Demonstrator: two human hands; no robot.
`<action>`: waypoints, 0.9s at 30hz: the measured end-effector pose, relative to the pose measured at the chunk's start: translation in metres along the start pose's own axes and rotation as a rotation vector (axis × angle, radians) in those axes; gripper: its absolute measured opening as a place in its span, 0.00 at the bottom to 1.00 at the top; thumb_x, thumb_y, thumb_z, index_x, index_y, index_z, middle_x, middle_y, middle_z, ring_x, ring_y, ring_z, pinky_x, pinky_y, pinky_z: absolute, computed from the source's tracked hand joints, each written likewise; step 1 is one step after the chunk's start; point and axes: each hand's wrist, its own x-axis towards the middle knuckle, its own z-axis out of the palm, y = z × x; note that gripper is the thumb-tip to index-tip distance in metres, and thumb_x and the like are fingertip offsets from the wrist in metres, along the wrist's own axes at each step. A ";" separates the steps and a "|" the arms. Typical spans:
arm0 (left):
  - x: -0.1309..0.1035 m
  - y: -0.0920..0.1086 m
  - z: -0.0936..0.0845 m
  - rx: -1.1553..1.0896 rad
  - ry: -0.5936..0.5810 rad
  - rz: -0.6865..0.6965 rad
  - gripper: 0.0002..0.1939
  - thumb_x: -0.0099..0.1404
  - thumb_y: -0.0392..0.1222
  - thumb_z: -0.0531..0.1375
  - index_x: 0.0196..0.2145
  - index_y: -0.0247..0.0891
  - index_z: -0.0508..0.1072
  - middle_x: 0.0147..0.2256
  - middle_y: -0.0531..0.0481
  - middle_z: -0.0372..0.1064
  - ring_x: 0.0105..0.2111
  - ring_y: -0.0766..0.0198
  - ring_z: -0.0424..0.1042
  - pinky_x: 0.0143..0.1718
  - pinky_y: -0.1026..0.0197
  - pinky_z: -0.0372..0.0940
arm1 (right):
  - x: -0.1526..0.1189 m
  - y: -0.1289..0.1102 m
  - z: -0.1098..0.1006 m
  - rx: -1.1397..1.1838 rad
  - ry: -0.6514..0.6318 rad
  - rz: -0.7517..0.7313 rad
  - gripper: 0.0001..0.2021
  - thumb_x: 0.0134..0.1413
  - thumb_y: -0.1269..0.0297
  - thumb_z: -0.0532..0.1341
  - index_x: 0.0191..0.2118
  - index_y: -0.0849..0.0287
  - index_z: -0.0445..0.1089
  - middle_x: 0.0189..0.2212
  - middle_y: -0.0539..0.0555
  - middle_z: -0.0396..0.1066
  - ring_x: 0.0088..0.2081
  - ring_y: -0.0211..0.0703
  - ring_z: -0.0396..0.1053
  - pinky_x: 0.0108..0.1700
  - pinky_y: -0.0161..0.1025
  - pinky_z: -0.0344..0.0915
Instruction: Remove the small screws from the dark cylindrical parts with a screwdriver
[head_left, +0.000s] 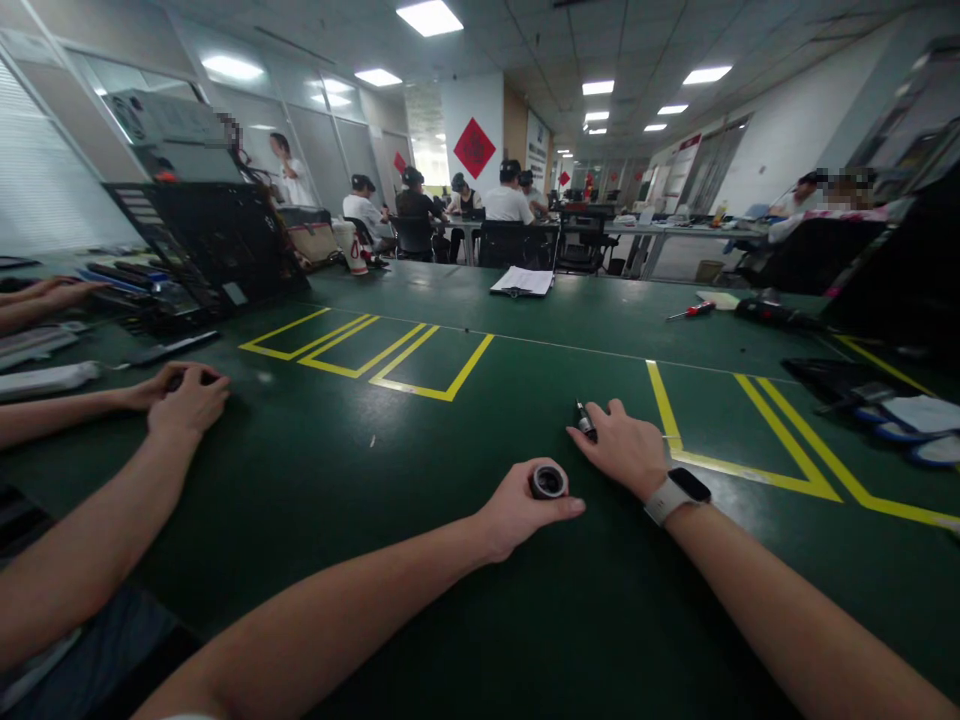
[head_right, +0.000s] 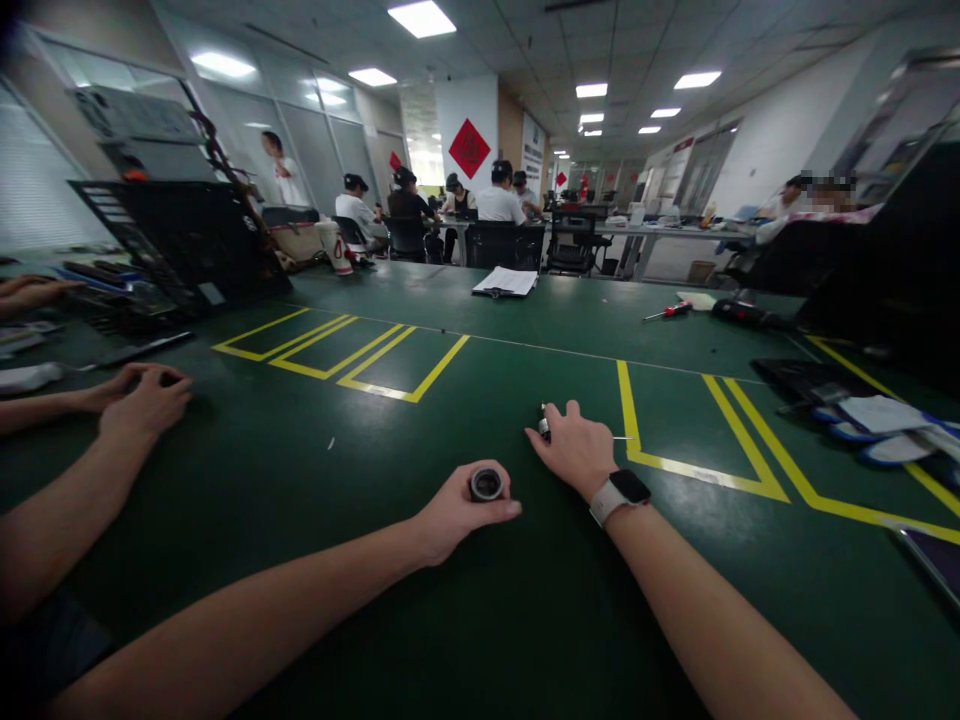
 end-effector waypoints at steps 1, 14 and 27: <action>0.001 -0.001 0.000 0.000 -0.007 0.002 0.13 0.48 0.39 0.68 0.26 0.34 0.67 0.26 0.56 0.62 0.29 0.68 0.62 0.35 0.62 0.59 | 0.002 0.000 0.003 0.005 -0.019 0.011 0.21 0.59 0.47 0.47 0.44 0.59 0.67 0.36 0.59 0.67 0.29 0.47 0.72 0.23 0.36 0.57; 0.000 -0.001 -0.002 -0.004 -0.039 -0.013 0.11 0.51 0.37 0.66 0.27 0.35 0.66 0.26 0.56 0.61 0.30 0.68 0.62 0.36 0.61 0.59 | 0.016 0.050 0.020 0.026 -0.198 0.365 0.17 0.61 0.54 0.52 0.42 0.64 0.67 0.34 0.56 0.72 0.34 0.43 0.71 0.35 0.43 0.67; 0.002 -0.002 -0.001 -0.034 -0.039 -0.032 0.11 0.50 0.36 0.67 0.27 0.34 0.66 0.26 0.55 0.62 0.30 0.67 0.63 0.36 0.60 0.59 | -0.002 0.113 0.021 0.073 -0.238 0.493 0.21 0.59 0.53 0.45 0.39 0.66 0.66 0.34 0.67 0.72 0.36 0.59 0.73 0.32 0.47 0.65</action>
